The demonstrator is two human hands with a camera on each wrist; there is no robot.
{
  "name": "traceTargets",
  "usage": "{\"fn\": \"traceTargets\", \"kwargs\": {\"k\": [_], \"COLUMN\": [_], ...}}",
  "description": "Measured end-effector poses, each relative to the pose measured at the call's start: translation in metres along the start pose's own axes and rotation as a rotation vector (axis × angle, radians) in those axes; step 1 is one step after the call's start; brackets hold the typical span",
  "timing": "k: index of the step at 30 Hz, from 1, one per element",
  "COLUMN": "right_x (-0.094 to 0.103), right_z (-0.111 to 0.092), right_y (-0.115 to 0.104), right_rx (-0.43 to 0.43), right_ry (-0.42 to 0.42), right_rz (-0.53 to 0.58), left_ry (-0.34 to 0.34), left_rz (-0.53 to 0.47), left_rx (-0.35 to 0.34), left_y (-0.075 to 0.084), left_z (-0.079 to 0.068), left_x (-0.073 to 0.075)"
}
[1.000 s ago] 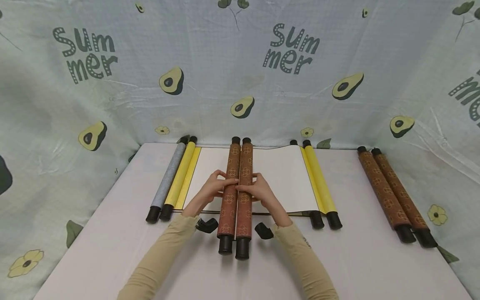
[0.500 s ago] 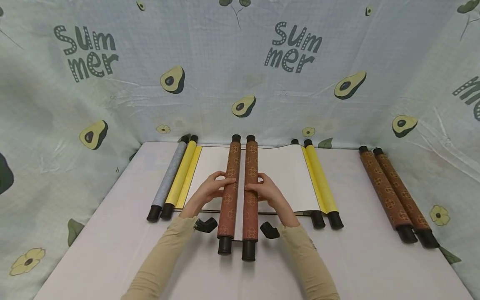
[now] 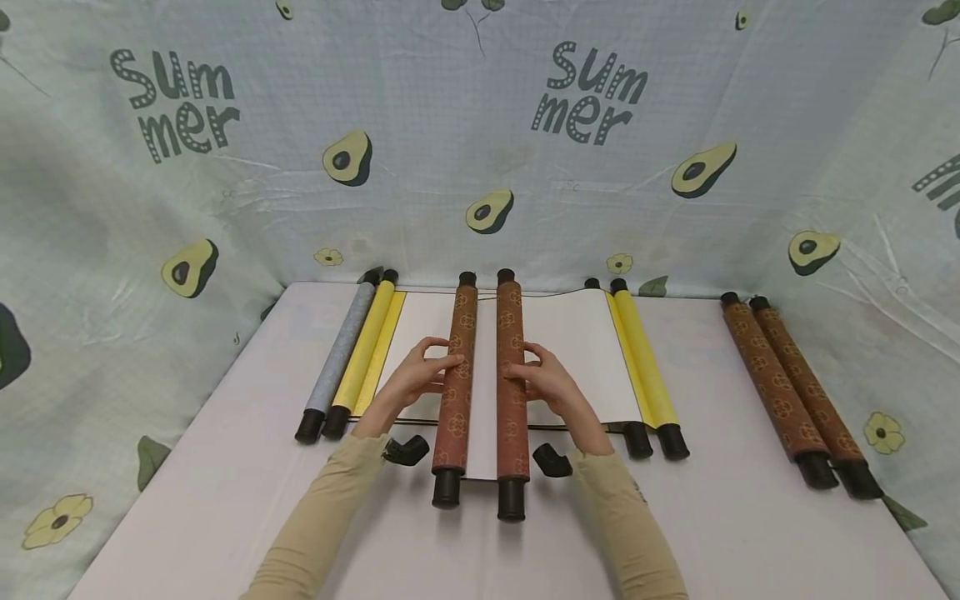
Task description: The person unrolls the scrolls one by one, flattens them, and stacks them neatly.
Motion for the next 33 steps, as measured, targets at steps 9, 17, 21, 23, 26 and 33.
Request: {"fn": "traceTargets", "kwargs": {"k": [9,17,21,23,26,33], "right_x": [0.006,0.006,0.007,0.008,0.012,0.016], "right_z": [-0.005,-0.004,-0.003,-0.003,-0.002,-0.001], "right_y": [-0.006,-0.008,-0.006,-0.005,-0.004,-0.003], "right_rx": [0.079,0.042,-0.009,-0.017,-0.005,0.031], "right_ry": [-0.027,-0.158,-0.209,-0.212,-0.174,-0.063], "right_rz": [0.039,-0.024,-0.036,-0.045,-0.077,-0.218], "left_ry": [-0.073,-0.191,-0.191,-0.177,-0.159,-0.143], "left_rz": [0.002,0.102,0.139,0.153,0.184,0.207], "left_rx": [-0.090,-0.144,-0.119,-0.117,-0.148,-0.225], "left_y": [0.003,0.008,0.005,0.005,0.005,0.006], "left_z": [-0.002,-0.002,0.001,0.002,0.003,0.002], "left_x": [0.000,-0.003,-0.003,-0.003,-0.006,-0.011]}}
Point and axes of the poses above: each hand's wrist, its own z-axis towards the middle knuckle, its own x-axis out of the back of the hand, y = z × x, the point moved 7 cm from there along z, towards the middle knuckle, and after that the axes turned 12 degrees about z, right-handed, at the moved point
